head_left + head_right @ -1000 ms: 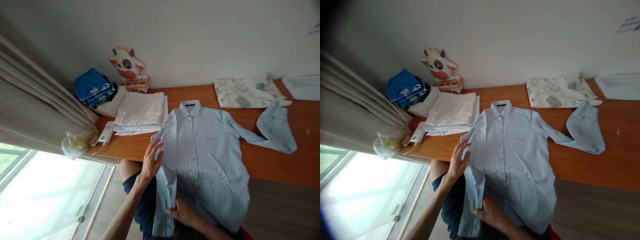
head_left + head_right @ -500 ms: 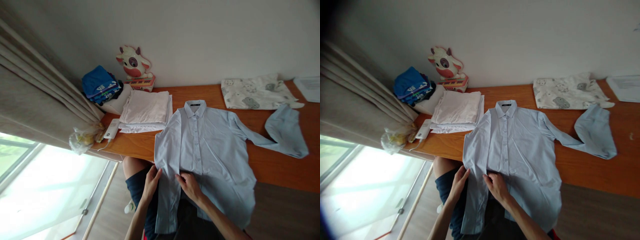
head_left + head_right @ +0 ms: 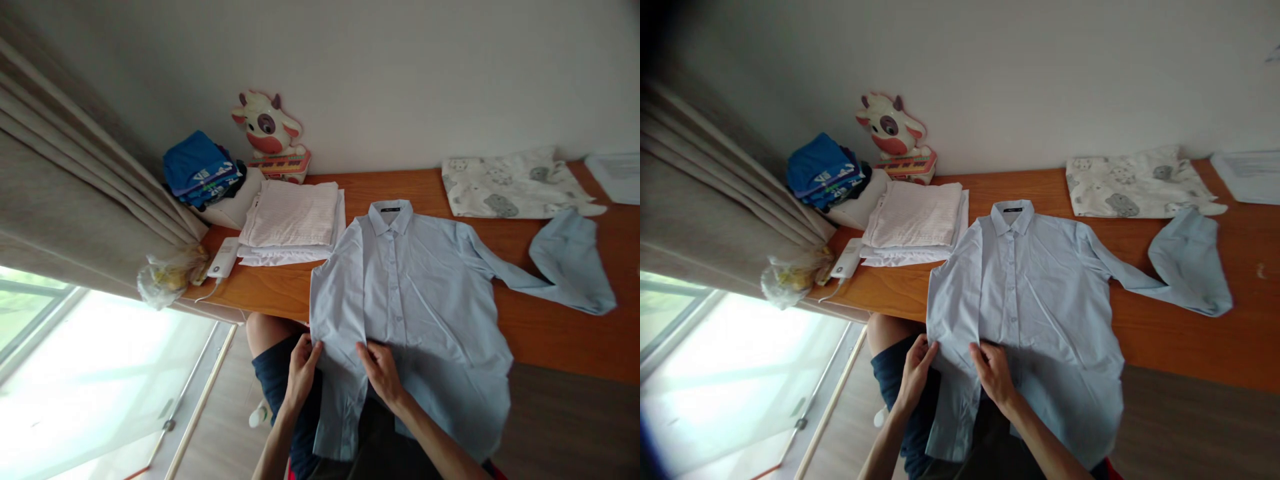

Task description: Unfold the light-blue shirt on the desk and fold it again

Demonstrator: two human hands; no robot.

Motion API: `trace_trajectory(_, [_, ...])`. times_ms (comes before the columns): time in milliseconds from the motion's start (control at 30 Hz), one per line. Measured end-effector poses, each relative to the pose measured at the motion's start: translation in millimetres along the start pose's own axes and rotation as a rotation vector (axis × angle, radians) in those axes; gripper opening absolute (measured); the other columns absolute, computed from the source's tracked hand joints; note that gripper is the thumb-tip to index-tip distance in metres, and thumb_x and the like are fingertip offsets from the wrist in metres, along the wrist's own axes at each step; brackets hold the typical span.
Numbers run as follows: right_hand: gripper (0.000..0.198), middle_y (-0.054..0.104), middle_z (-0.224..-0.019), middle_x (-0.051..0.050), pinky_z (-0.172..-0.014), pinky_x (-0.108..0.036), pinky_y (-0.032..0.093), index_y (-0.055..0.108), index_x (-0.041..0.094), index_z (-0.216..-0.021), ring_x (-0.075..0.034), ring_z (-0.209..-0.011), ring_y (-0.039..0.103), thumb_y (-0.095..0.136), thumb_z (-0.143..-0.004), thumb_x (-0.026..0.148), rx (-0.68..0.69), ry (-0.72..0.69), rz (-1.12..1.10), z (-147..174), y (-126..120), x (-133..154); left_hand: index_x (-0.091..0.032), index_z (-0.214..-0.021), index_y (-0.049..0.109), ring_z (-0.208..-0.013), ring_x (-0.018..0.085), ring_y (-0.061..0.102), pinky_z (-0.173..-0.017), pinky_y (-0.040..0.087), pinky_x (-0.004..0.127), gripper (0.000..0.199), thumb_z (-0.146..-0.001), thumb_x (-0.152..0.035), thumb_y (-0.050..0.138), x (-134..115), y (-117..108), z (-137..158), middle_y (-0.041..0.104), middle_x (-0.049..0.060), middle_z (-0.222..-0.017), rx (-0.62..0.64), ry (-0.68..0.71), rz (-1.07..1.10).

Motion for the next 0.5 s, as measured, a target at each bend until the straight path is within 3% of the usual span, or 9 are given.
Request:
trace_trajectory(67, [0.056,0.033,-0.06,0.005,-0.061,-0.031,0.026,0.04,0.023,-0.064,-0.012,-0.059,0.034,0.048,-0.106,0.058,-0.017,-0.017,-0.007,0.0,-1.2,-0.9,-0.022,-0.102,0.066,-0.073,0.015,0.059,-0.069,0.045,0.023,0.032,-0.095,-0.051,0.076,-0.1,4.3,4.4,0.071,-0.001,-0.083,0.052,-0.044,0.068])
trace_trajectory(200, [0.049,0.049,-0.065,0.001,-0.065,-0.032,0.038,0.057,0.022,-0.071,-0.017,-0.064,0.045,0.056,-0.102,0.061,0.096,0.106,-0.051,9.7,5.9,-18.9,-0.019,-0.115,0.074,-0.09,0.021,0.069,-0.086,0.054,0.03,0.037,-0.094,-0.049,0.078,-6.7,18.2,13.9,0.077,0.006,-0.1,0.227,-0.081,0.081])
trace_trajectory(300, [0.049,0.057,-0.066,-0.002,-0.065,-0.035,0.044,0.065,0.022,-0.074,-0.02,-0.065,0.052,0.058,-0.1,0.063,0.164,0.23,-0.082,21.8,11.0,-32.5,-0.014,-0.106,0.078,-0.085,0.024,0.071,-0.078,0.055,0.03,0.041,-0.087,-0.05,0.085,-0.3,19.6,18.2,0.079,0.009,-0.096,0.284,-0.154,-0.061])
trace_trajectory(400, [0.045,0.075,-0.087,-0.008,-0.078,-0.037,0.054,0.078,0.017,-0.097,-0.027,-0.085,0.067,0.066,-0.095,0.061,0.171,0.322,-0.181,34.6,14.6,-38.3,-0.013,-0.103,0.079,-0.081,0.023,0.072,-0.074,0.056,0.029,0.041,-0.086,-0.049,0.086,4.3,17.6,21.4,0.08,0.01,-0.094,0.293,-0.207,-0.059])
trace_trajectory(500, [0.044,0.08,-0.113,-0.011,-0.096,-0.042,0.056,0.079,0.017,-0.116,-0.032,-0.108,0.071,0.074,-0.091,0.053,0.301,0.319,-0.238,50.2,29.1,-33.9,-0.014,-0.107,0.079,-0.078,0.023,0.074,-0.074,0.058,0.03,0.04,-0.087,-0.048,0.086,4.9,19.9,26.2,0.081,0.011,-0.093,0.327,-0.259,0.088])
Point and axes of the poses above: each hand's wrist, its own z-axis away from the middle knuckle, its own y-axis out of the palm, x = y × z, the point moved 9 cm from there along -z, towards the middle knuckle
